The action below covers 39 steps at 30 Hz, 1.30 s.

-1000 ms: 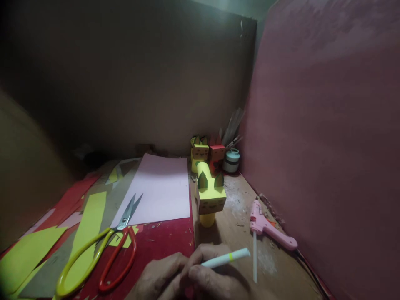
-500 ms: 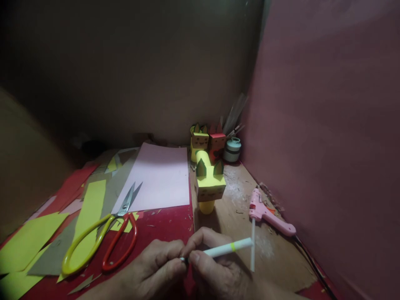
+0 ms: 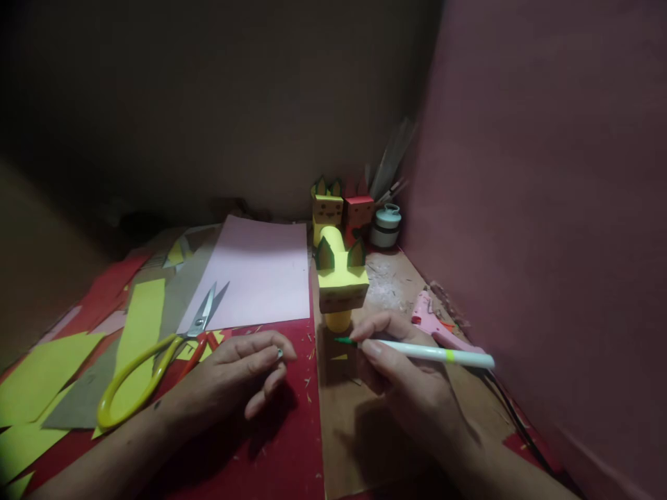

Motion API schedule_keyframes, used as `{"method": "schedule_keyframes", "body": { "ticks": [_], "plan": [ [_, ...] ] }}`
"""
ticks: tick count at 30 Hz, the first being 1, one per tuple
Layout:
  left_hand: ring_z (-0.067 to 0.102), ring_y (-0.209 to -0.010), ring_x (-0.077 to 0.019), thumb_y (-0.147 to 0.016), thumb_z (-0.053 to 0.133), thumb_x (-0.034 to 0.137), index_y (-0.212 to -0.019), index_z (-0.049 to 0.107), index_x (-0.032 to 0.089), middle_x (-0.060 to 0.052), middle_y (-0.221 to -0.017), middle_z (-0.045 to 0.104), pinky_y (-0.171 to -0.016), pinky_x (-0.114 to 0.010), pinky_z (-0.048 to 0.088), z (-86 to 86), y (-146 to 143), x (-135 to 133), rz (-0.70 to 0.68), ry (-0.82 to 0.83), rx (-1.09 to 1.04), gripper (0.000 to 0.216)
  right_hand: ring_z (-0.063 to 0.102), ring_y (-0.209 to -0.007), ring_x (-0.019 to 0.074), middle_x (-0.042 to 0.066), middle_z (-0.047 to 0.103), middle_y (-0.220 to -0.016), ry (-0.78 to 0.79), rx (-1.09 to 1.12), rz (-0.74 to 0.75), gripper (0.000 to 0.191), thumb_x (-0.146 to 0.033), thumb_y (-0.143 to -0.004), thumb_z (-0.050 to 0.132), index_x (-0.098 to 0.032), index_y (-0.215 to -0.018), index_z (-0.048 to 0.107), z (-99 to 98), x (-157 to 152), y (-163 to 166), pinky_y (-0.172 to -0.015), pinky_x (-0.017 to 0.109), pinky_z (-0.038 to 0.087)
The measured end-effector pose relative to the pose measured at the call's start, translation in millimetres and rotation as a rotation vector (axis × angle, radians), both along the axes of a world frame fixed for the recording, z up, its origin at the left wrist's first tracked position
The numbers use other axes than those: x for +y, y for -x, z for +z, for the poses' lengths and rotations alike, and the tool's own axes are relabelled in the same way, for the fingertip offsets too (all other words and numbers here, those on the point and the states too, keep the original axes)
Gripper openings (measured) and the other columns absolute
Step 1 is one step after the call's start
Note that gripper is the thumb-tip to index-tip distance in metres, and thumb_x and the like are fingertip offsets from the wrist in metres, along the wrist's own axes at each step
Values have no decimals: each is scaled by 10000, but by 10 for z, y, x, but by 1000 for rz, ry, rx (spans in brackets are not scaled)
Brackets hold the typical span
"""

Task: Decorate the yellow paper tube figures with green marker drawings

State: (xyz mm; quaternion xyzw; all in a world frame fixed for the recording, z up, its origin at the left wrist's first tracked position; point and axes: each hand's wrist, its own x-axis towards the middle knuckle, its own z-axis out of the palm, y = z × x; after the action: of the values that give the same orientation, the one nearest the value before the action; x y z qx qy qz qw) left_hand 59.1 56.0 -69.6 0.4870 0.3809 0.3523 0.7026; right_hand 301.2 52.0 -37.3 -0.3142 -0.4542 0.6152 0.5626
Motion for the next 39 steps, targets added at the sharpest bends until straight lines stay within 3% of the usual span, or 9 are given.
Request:
{"method": "schedule_keyframes", "body": {
  "ticks": [3, 7, 11, 15, 19, 23, 27, 34, 39],
  "plan": [
    [539, -517, -98, -963, 587, 408, -990, 631, 193, 24, -687, 593, -518, -219, 380, -1, 13, 2, 64, -168, 198, 221, 478, -468, 85, -34, 551, -526, -42, 0, -83, 96, -321, -798, 836, -234, -800, 797, 43, 48, -8, -456, 196, 336],
    [612, -763, -227, -976, 505, 294, -930, 639, 201, -67, -829, 673, -707, -378, 481, -54, 72, 60, 189, -749, 715, 169, 519, -480, 90, -29, 597, -527, -130, 4, -204, 72, -304, -831, 811, -242, -802, 790, 95, 120, -51, -462, 190, 385],
    [534, -815, -275, -933, 523, 228, -840, 677, 222, -90, -846, 683, -757, -431, 419, -159, 132, 153, 214, -868, 847, 180, 537, -468, 95, -14, 656, -543, -155, -25, -301, 142, -371, -904, 747, -252, -836, 783, 103, 198, -115, -459, 195, 391],
    [519, -830, -276, -916, 574, 230, -826, 695, 241, -75, -859, 698, -784, -425, 416, -158, 182, 188, 264, -865, 887, 151, 520, -455, 87, -15, 659, -549, -168, -17, -333, 155, -343, -925, 710, -237, -830, 771, 83, 250, -143, -452, 198, 375],
    [559, -942, -319, -869, 680, 299, -873, 715, 247, -84, -931, 712, -887, -485, 442, 13, 137, 171, 336, -782, 834, 63, 523, -489, 103, -22, 647, -566, -162, -11, -365, 161, -330, -939, 667, -233, -841, 751, 65, 306, -124, -470, 229, 375],
    [631, -1072, -313, -882, 700, 290, -1076, 727, 255, -91, -1139, 730, -962, -478, 489, 176, -106, 218, 352, -616, 691, 199, 558, -564, 123, -16, 690, -664, -96, 26, -459, 101, -324, -833, 716, -228, -861, 707, 35, 411, -87, -523, 255, 407],
    [674, -1162, -324, -808, 761, 229, -1174, 703, 205, -136, -1244, 708, -978, -446, 538, 159, -436, 391, 310, -471, 488, 371, 591, -656, 139, -10, 714, -764, -36, 46, -471, 166, -349, -827, 698, -226, -938, 679, -32, 489, -57, -612, 276, 461],
    [696, -973, -291, -720, 813, 198, -1056, 692, 187, -90, -1008, 756, -859, -431, 556, 86, -706, 581, 247, -346, 329, 357, 633, -803, 190, 16, 741, -919, 14, -15, -379, 220, -371, -869, 713, -245, -1047, 682, -126, 480, -49, -613, 290, 506],
    [689, -957, -280, -680, 843, 208, -1012, 711, 189, -75, -1026, 769, -878, -424, 537, 124, -738, 610, 264, -317, 313, 358, 636, -818, 190, 22, 744, -932, 22, -15, -356, 235, -376, -879, 695, -242, -1071, 669, -117, 453, -32, -621, 290, 510]
  ]
}}
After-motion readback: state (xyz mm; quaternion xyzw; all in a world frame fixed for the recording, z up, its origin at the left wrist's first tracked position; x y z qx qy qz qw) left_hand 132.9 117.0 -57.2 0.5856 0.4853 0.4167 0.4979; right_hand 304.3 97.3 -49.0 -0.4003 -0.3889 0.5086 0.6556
